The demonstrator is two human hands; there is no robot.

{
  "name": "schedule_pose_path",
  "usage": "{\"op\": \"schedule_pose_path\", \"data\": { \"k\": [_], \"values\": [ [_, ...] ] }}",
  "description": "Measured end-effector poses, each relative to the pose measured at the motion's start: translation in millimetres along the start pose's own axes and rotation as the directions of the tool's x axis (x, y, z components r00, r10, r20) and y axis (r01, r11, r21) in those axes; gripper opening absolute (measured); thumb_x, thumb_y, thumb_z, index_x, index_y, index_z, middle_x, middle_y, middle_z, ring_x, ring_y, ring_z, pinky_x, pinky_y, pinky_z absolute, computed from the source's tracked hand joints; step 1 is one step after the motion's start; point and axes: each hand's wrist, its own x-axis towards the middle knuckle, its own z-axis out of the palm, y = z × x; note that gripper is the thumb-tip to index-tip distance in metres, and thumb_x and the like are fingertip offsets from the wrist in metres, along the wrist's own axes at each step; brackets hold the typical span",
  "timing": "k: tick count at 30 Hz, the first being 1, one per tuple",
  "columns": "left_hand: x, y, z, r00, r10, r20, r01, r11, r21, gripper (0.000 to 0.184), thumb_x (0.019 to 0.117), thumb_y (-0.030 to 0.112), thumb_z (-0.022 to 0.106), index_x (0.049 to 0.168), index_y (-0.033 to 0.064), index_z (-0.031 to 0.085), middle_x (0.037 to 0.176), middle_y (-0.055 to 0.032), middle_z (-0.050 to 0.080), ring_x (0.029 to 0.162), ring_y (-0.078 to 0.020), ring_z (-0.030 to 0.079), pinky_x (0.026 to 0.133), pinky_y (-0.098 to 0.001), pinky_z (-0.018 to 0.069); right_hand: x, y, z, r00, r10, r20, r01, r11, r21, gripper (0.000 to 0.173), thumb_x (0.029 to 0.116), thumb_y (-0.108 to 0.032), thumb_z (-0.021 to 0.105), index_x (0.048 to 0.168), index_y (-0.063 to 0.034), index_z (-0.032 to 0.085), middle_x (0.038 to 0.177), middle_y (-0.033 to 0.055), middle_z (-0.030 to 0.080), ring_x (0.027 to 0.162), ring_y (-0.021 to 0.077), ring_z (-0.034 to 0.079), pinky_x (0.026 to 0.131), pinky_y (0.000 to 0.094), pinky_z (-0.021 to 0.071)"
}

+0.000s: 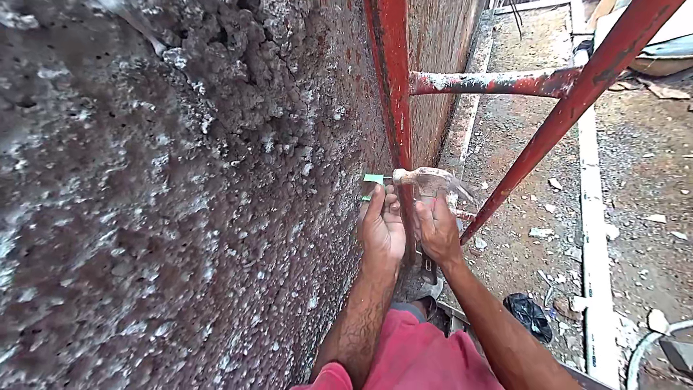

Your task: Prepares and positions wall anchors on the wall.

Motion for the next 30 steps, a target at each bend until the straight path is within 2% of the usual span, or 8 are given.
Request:
{"op": "schedule_pose_path", "data": {
  "k": [3, 8, 10, 14, 19, 24, 28, 30],
  "values": [
    [2, -2, 5, 1.000, 0.006, 0.001, -0.006, 1.000, -0.007, 0.015, 0.1042, 0.007, 0.053, 0.097, 0.0058, 0.065, 0.085, -0.0054, 0.067, 0.068, -0.0103, 0.065, 0.066, -0.0203, 0.0567, 6, 5, -6, 0.997, 0.065, 0.033, -0.067, 0.996, 0.067, 0.038, 0.1067, -0.037, 0.044, 0.102, -0.0020, 0.058, 0.061, -0.0046, 0.049, 0.049, 0.0058, 0.050, 0.050, 0.0282, 0.0484],
    [1, -5, 10, 1.000, 0.003, -0.004, -0.003, 0.999, -0.034, 0.016, 0.1043, 0.007, 0.053, 0.097, 0.0065, 0.067, 0.084, -0.0043, 0.067, 0.068, -0.0098, 0.065, 0.066, -0.0194, 0.0561, 9, -12, -12, 0.983, 0.089, -0.162, -0.020, 0.924, 0.382, 0.026, 0.1100, -0.032, 0.041, 0.101, -0.0089, 0.050, 0.059, -0.0093, 0.049, 0.044, 0.0047, 0.050, 0.043, 0.0245, 0.0495],
    [2, -6, 11, 1.000, 0.000, -0.010, 0.000, 0.999, -0.038, 0.016, 0.1040, 0.008, 0.053, 0.096, 0.0071, 0.067, 0.084, -0.0040, 0.067, 0.067, -0.0092, 0.063, 0.064, -0.0189, 0.0549, 13, -13, -10, 0.987, 0.079, -0.140, -0.026, 0.937, 0.349, 0.026, 0.1098, -0.032, 0.040, 0.101, -0.0092, 0.049, 0.059, -0.0102, 0.048, 0.044, 0.0034, 0.048, 0.044, 0.0232, 0.0483],
    [1, -6, 11, 1.000, -0.008, 0.001, 0.008, 0.999, -0.042, 0.017, 0.1048, 0.009, 0.052, 0.095, 0.0079, 0.066, 0.083, -0.0035, 0.066, 0.063, -0.0080, 0.060, 0.060, -0.0180, 0.0528, 19, -4, -12, 0.983, 0.128, 0.130, -0.148, 0.977, 0.155, 0.035, 0.1065, -0.039, 0.043, 0.096, -0.0082, 0.055, 0.059, -0.0054, 0.048, 0.045, 0.0075, 0.048, 0.046, 0.0294, 0.0473],
    [3, -9, 12, 1.000, -0.015, 0.007, 0.016, 0.998, -0.055, 0.018, 0.1053, 0.009, 0.051, 0.095, 0.0074, 0.066, 0.083, -0.0035, 0.065, 0.062, -0.0068, 0.059, 0.057, -0.0162, 0.0498, 16, -18, -9, 0.976, 0.139, -0.167, -0.052, 0.896, 0.441, 0.023, 0.1103, -0.028, 0.039, 0.098, -0.0105, 0.047, 0.055, -0.0088, 0.049, 0.040, 0.0055, 0.049, 0.040, 0.0247, 0.0499],
    [4, -10, 11, 0.999, -0.032, 0.023, 0.033, 0.998, -0.058, 0.019, 0.1052, 0.010, 0.052, 0.093, 0.0078, 0.066, 0.081, -0.0028, 0.064, 0.062, -0.0067, 0.058, 0.058, -0.0159, 0.0501, 23, -2, -6, 0.986, 0.120, 0.115, -0.136, 0.980, 0.148, 0.036, 0.1067, -0.039, 0.042, 0.100, -0.0052, 0.055, 0.059, -0.0054, 0.047, 0.045, 0.0069, 0.048, 0.046, 0.0294, 0.0487],
    [7, -12, 12, 0.999, -0.037, 0.027, 0.040, 0.995, -0.090, 0.019, 0.1050, 0.008, 0.051, 0.092, 0.0072, 0.065, 0.079, -0.0032, 0.063, 0.060, -0.0071, 0.057, 0.056, -0.0160, 0.0491, 24, -13, -12, 0.987, 0.118, -0.108, -0.047, 0.860, 0.509, 0.024, 0.1112, -0.030, 0.038, 0.097, -0.0132, 0.047, 0.054, -0.0093, 0.048, 0.040, 0.0059, 0.048, 0.040, 0.0254, 0.0504],
    [5, -11, 10, 0.999, -0.046, 0.024, 0.048, 0.995, -0.088, 0.020, 0.1055, 0.010, 0.051, 0.091, 0.0075, 0.065, 0.078, -0.0024, 0.062, 0.059, -0.0065, 0.057, 0.055, -0.0156, 0.0489, 24, -8, -9, 0.990, 0.137, -0.014, -0.109, 0.843, 0.527, 0.025, 0.1110, -0.031, 0.038, 0.094, -0.0142, 0.047, 0.053, -0.0099, 0.047, 0.039, 0.0049, 0.048, 0.040, 0.0245, 0.0494]
  ]
}}
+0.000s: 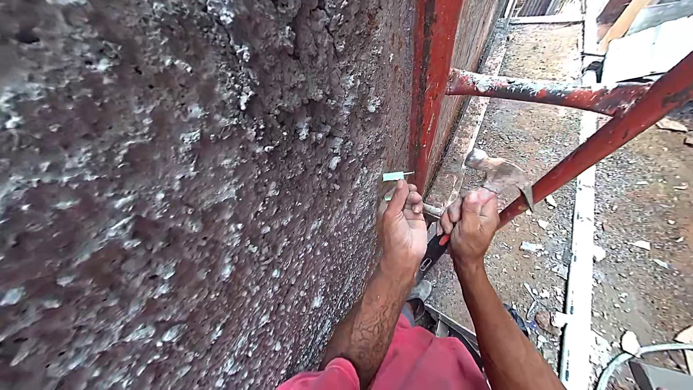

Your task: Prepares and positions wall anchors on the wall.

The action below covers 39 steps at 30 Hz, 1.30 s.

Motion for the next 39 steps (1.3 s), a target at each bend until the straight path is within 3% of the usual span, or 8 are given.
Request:
{"op": "schedule_pose_path", "data": {
  "k": [3, 8, 11, 16, 20, 24, 28, 39],
  "values": [
    [-1, 1, 1, 1.000, -0.007, -0.005, 0.007, 1.000, -0.007, 0.020, 0.1056, 0.010, 0.050, 0.092, 0.0062, 0.065, 0.076, -0.0029, 0.063, 0.059, -0.0067, 0.058, 0.056, -0.0160, 0.0498, 3, 11, -3, 0.973, 0.131, 0.188, -0.098, 0.979, -0.178, 0.028, 0.1080, -0.034, 0.042, 0.094, -0.0121, 0.052, 0.055, -0.0091, 0.044, 0.042, 0.0042, 0.044, 0.042, 0.0241, 0.0440],
    [1, -1, 2, 0.999, -0.022, -0.039, 0.021, 0.999, -0.027, 0.017, 0.1048, 0.007, 0.052, 0.092, 0.0052, 0.064, 0.074, -0.0041, 0.063, 0.059, -0.0078, 0.059, 0.057, -0.0171, 0.0506, 0, 3, 0, 0.997, -0.050, -0.064, 0.047, 0.998, -0.044, 0.022, 0.1114, -0.024, 0.035, 0.096, -0.0115, 0.045, 0.053, -0.0093, 0.047, 0.039, 0.0042, 0.048, 0.040, 0.0228, 0.0490],
    [1, -2, 4, 0.999, -0.019, -0.034, 0.019, 1.000, -0.009, 0.017, 0.1051, 0.010, 0.053, 0.092, 0.0065, 0.064, 0.073, -0.0024, 0.061, 0.059, -0.0081, 0.058, 0.059, -0.0183, 0.0515, 3, 3, 1, 0.989, 0.034, 0.142, 0.011, 0.952, -0.305, 0.028, 0.1070, -0.032, 0.044, 0.099, -0.0072, 0.054, 0.059, -0.0102, 0.047, 0.046, 0.0011, 0.046, 0.047, 0.0223, 0.0459],
    [4, -6, 7, 1.000, -0.015, -0.025, 0.014, 0.999, -0.033, 0.015, 0.1050, 0.008, 0.052, 0.095, 0.0050, 0.063, 0.074, -0.0044, 0.062, 0.061, -0.0092, 0.059, 0.060, -0.0188, 0.0521, 10, -2, -4, 1.000, -0.012, 0.022, 0.012, 1.000, 0.022, 0.025, 0.1116, -0.031, 0.038, 0.095, -0.0144, 0.046, 0.052, -0.0092, 0.047, 0.037, 0.0052, 0.047, 0.038, 0.0231, 0.0479],
    [4, -6, 5, 1.000, -0.018, -0.009, 0.018, 0.999, -0.033, 0.017, 0.1057, 0.011, 0.052, 0.093, 0.0062, 0.063, 0.073, -0.0027, 0.060, 0.061, -0.0085, 0.059, 0.061, -0.0188, 0.0522, 12, 2, -4, 0.971, 0.099, 0.216, -0.056, 0.979, -0.194, 0.023, 0.1073, -0.028, 0.043, 0.093, -0.0128, 0.052, 0.056, -0.0115, 0.046, 0.043, 0.0010, 0.044, 0.044, 0.0201, 0.0435],
    [5, -6, 7, 1.000, -0.018, -0.013, 0.017, 0.999, -0.046, 0.021, 0.1053, 0.009, 0.052, 0.089, 0.0047, 0.065, 0.071, -0.0029, 0.061, 0.060, -0.0083, 0.059, 0.059, -0.0179, 0.0512, 13, 2, -5, 0.996, 0.038, 0.080, -0.039, 0.999, 0.008, 0.024, 0.1115, -0.027, 0.036, 0.094, -0.0130, 0.046, 0.052, -0.0087, 0.047, 0.038, 0.0048, 0.046, 0.039, 0.0223, 0.0466],
    [4, -5, 5, 1.000, -0.022, -0.002, 0.022, 0.999, -0.040, 0.021, 0.1057, 0.010, 0.051, 0.090, 0.0057, 0.065, 0.071, -0.0023, 0.061, 0.060, -0.0083, 0.059, 0.061, -0.0181, 0.0523, 12, 1, -7, 0.960, 0.141, 0.240, -0.094, 0.976, -0.196, 0.024, 0.1074, -0.028, 0.043, 0.091, -0.0123, 0.053, 0.055, -0.0106, 0.046, 0.042, 0.0019, 0.044, 0.042, 0.0209, 0.0438],
    [2, -3, 4, 0.999, -0.029, -0.023, 0.028, 0.999, -0.021, 0.023, 0.1058, 0.012, 0.051, 0.089, 0.0068, 0.067, 0.070, -0.0003, 0.060, 0.059, -0.0068, 0.058, 0.060, -0.0171, 0.0511, 13, 3, -10, 0.957, 0.177, 0.230, -0.150, 0.980, -0.130, 0.026, 0.1080, -0.030, 0.042, 0.090, -0.0121, 0.050, 0.052, -0.0082, 0.047, 0.038, 0.0045, 0.045, 0.040, 0.0230, 0.0461]
  ]
}}
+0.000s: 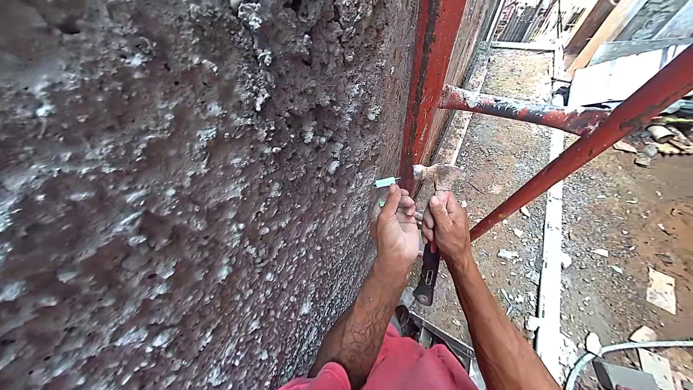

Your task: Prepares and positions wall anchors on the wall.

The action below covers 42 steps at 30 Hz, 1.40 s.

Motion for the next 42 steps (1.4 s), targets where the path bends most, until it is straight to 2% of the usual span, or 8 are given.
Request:
{"op": "schedule_pose_path", "data": {
  "k": [13, 18, 23, 28, 32, 36, 39, 42],
  "values": [
    [-2, -3, -4, 0.998, 0.039, 0.042, -0.040, 0.999, 0.020, 0.022, 0.1057, 0.012, 0.052, 0.091, 0.0066, 0.067, 0.075, -0.0019, 0.062, 0.059, -0.0066, 0.057, 0.057, -0.0162, 0.0500, -12, -11, -10, 1.000, 0.002, -0.012, -0.003, 0.994, -0.110, 0.026, 0.1071, -0.031, 0.043, 0.093, -0.0109, 0.052, 0.056, -0.0069, 0.048, 0.041, 0.0058, 0.046, 0.043, 0.0246, 0.0467],
    [-33, -19, -16, 0.933, 0.127, 0.337, -0.192, 0.967, 0.169, 0.004, 0.0972, 0.002, 0.060, 0.098, -0.0011, 0.062, 0.074, -0.0109, 0.067, 0.054, -0.0099, 0.061, 0.054, -0.0219, 0.0544, -51, -23, -29, 0.967, -0.156, -0.201, 0.139, 0.986, -0.097, 0.026, 0.1072, -0.034, 0.049, 0.097, -0.0104, 0.054, 0.058, -0.0087, 0.051, 0.043, 0.0046, 0.048, 0.041, 0.0234, 0.0468],
    [-47, -45, -18, 0.807, 0.067, 0.587, -0.267, 0.928, 0.261, 0.021, 0.0927, 0.004, 0.069, 0.108, -0.0006, 0.055, 0.076, -0.0132, 0.070, 0.051, -0.0102, 0.061, 0.048, -0.0217, 0.0532, -98, -47, -51, 0.833, -0.336, -0.440, 0.238, 0.935, -0.262, 0.030, 0.1031, -0.042, 0.059, 0.096, -0.0128, 0.062, 0.058, -0.0108, 0.054, 0.045, 0.0024, 0.051, 0.042, 0.0228, 0.0482],
    [-47, -89, -25, 0.552, -0.423, 0.719, 0.047, 0.877, 0.479, 0.033, 0.0920, 0.019, 0.072, 0.114, 0.0016, 0.054, 0.070, -0.0050, 0.068, 0.048, -0.0062, 0.058, 0.043, -0.0188, 0.0475, -136, -75, -65, 0.628, -0.446, -0.637, 0.240, 0.890, -0.387, 0.021, 0.1006, -0.030, 0.066, 0.101, -0.0091, 0.067, 0.064, -0.0088, 0.061, 0.049, 0.0012, 0.054, 0.045, 0.0219, 0.0507],
    [-33, -168, -53, 0.268, -0.856, 0.442, 0.291, 0.509, 0.810, 0.041, 0.0919, 0.015, 0.053, 0.132, 0.0063, 0.060, 0.061, 0.0051, 0.059, 0.041, -0.0005, 0.046, 0.039, -0.0172, 0.0400, -166, -85, -75, 0.427, -0.407, -0.808, -0.057, 0.879, -0.473, 0.018, 0.0933, -0.016, 0.069, 0.096, 0.0019, 0.070, 0.068, -0.0044, 0.066, 0.053, -0.0013, 0.058, 0.050, 0.0190, 0.0527],
    [-35, -226, -59, 0.084, -0.951, 0.296, 0.499, 0.297, 0.814, 0.013, 0.0848, 0.019, 0.068, 0.097, 0.0156, 0.073, 0.074, 0.0012, 0.072, 0.055, -0.0044, 0.063, 0.050, -0.0216, 0.0534, -197, -92, -86, 0.316, -0.418, -0.851, -0.374, 0.770, -0.517, 0.028, 0.0944, -0.026, 0.068, 0.092, 0.0019, 0.073, 0.070, 0.0039, 0.067, 0.062, 0.0034, 0.062, 0.060, 0.0225, 0.0535],
    [-25, -268, -42, -0.082, -0.930, 0.359, 0.519, 0.267, 0.812, 0.032, 0.0830, 0.024, 0.078, 0.113, 0.0156, 0.071, 0.095, -0.0028, 0.077, 0.079, -0.0126, 0.074, 0.069, -0.0303, 0.0627, -215, -98, -76, 0.250, -0.441, -0.862, -0.452, 0.734, -0.507, 0.029, 0.0959, -0.024, 0.067, 0.085, 0.0028, 0.069, 0.063, 0.0065, 0.061, 0.057, 0.0063, 0.056, 0.055, 0.0231, 0.0474],
    [-31, -309, 8, -0.223, -0.874, 0.432, 0.286, 0.365, 0.886, 0.026, 0.0978, 0.020, 0.060, 0.123, 0.0139, 0.054, 0.093, 0.0001, 0.075, 0.071, -0.0105, 0.072, 0.061, -0.0253, 0.0612, -237, -106, -53, 0.082, -0.504, -0.860, -0.512, 0.719, -0.470, 0.030, 0.0967, -0.024, 0.067, 0.082, 0.0025, 0.067, 0.064, 0.0052, 0.060, 0.058, 0.0032, 0.056, 0.057, 0.0198, 0.0476]
  ]
}}
